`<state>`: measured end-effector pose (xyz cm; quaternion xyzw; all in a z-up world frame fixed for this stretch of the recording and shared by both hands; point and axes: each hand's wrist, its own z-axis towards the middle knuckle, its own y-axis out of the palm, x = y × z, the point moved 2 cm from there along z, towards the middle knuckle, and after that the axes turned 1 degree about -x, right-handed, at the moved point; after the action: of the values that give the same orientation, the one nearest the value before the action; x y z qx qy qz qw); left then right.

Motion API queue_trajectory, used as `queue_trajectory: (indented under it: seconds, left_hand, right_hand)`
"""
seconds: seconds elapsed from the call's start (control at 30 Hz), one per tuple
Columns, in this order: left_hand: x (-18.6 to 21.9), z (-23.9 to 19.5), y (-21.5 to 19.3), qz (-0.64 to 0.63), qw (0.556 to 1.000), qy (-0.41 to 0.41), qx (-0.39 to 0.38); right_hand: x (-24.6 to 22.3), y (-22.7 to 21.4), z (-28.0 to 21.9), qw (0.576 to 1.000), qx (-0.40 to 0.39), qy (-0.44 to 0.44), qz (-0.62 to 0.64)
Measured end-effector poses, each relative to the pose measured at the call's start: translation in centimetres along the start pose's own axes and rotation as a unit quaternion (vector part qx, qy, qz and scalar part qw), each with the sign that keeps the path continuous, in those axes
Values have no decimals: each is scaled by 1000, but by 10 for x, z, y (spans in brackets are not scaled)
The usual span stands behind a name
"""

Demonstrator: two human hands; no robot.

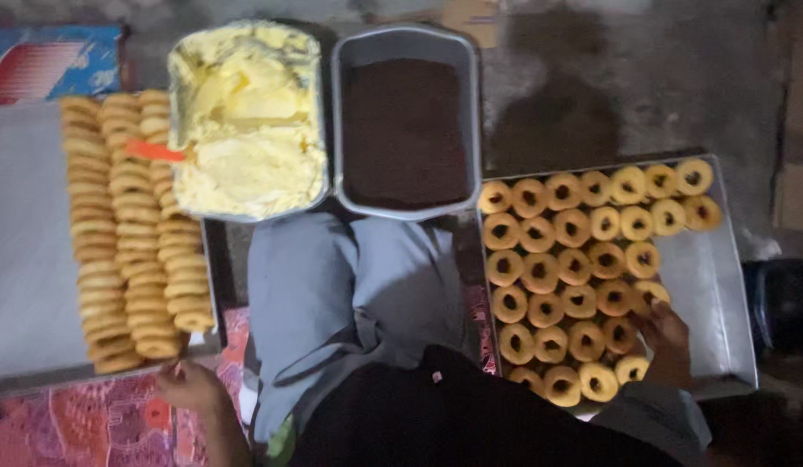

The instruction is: The person repeatedly picks up ring-shaped donuts, inserts a yellow cream filling into the center hole, and places the filled donuts onto a metal tray. The process is repeated for multiple donuts throughout the clip.

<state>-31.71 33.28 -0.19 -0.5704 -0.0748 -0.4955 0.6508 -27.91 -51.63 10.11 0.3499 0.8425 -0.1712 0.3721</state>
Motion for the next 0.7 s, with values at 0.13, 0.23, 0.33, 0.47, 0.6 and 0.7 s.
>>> queue_trajectory:
  seconds: [0.13,0.23,0.33,0.47,0.6,0.7]
  left_hand:
    - [-7,5,-9,-28,999,17,14]
    - [-6,15,9,-51,999,0,8]
    - [-3,23,32,-117,991,-2,-59]
    - [11,28,64,-165,969,79,-166]
    - [0,29,79,-11,985,-66,-159]
    - [-6,39,90,9,965,-200,-171]
  right_hand:
    - [-4,17,3,977,154,-1,-147]
    - [-10,30,4,891,275,-49,-357]
    - [-7,37,0,744,392,-95,-532]
    - [2,78,3,634,460,-376,-495]
    - [30,155,5,670,283,-553,-407]
    - [72,237,-17,714,115,-612,-319]
